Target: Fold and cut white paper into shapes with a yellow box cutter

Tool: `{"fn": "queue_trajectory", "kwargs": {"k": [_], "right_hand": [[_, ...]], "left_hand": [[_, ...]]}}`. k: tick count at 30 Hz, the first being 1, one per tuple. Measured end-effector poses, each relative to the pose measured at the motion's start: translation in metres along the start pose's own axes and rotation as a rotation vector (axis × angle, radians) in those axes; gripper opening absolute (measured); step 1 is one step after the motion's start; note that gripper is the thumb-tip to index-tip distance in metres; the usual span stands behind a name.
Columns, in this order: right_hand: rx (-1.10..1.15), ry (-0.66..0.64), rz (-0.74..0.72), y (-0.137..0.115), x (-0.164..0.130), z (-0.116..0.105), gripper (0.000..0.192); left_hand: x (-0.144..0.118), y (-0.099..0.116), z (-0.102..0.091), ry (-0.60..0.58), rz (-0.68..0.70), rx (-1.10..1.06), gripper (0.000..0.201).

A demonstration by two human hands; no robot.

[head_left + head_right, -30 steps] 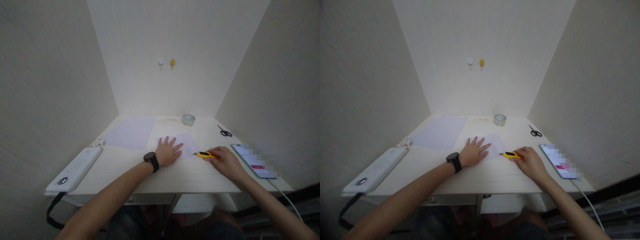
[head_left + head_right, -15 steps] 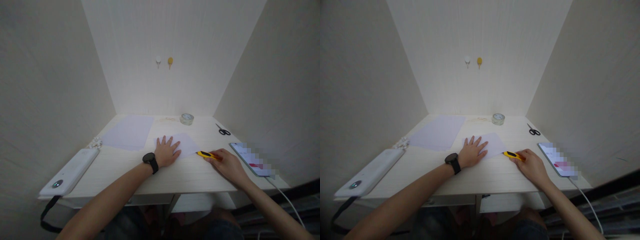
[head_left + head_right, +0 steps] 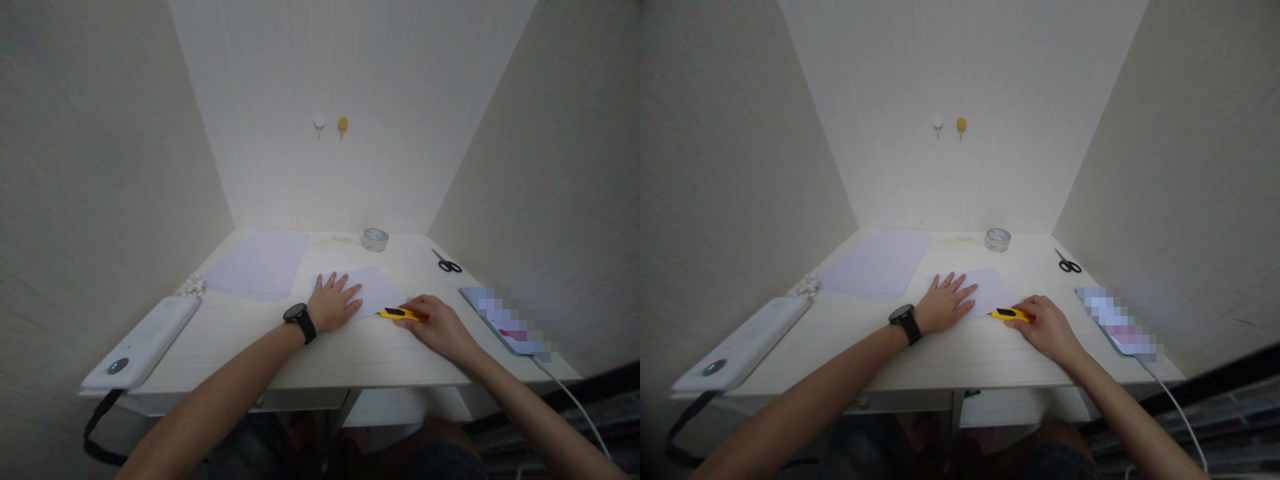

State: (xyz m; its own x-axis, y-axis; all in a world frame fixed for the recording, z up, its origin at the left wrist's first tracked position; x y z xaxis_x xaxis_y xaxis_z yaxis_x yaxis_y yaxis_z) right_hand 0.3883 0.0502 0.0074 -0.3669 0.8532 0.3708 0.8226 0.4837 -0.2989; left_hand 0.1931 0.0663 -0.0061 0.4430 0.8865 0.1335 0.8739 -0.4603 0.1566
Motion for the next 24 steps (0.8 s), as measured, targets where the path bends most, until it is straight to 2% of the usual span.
{"fn": "queue_trajectory", "kwargs": {"k": [5, 11, 24], "right_hand": [[0.005, 0.023, -0.017, -0.004, 0.000, 0.002, 0.026], [0.038, 0.025, -0.041, -0.012, 0.003, 0.002, 0.024], [0.060, 0.022, -0.078, -0.012, -0.002, 0.004, 0.025]], "left_hand": [[0.002, -0.006, 0.001, -0.019, 0.018, -0.015, 0.059], [0.001, -0.002, 0.002, -0.041, 0.052, -0.026, 0.057], [0.001, -0.004, 0.004, -0.045, 0.049, -0.026, 0.057]]}}
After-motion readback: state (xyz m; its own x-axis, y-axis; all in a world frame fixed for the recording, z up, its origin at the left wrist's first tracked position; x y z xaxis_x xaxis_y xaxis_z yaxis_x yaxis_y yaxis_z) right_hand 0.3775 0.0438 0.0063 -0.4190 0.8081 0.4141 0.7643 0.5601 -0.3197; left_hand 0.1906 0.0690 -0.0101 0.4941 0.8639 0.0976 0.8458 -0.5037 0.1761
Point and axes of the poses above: each hand's wrist, its own x-axis towards the middle knuckle, its own z-axis out of the palm, y = z × x, the point moved 10 cm from there along x, towards the middle knuckle, and after that the axes turned 3 degrees about -x, right-handed, at the moved point
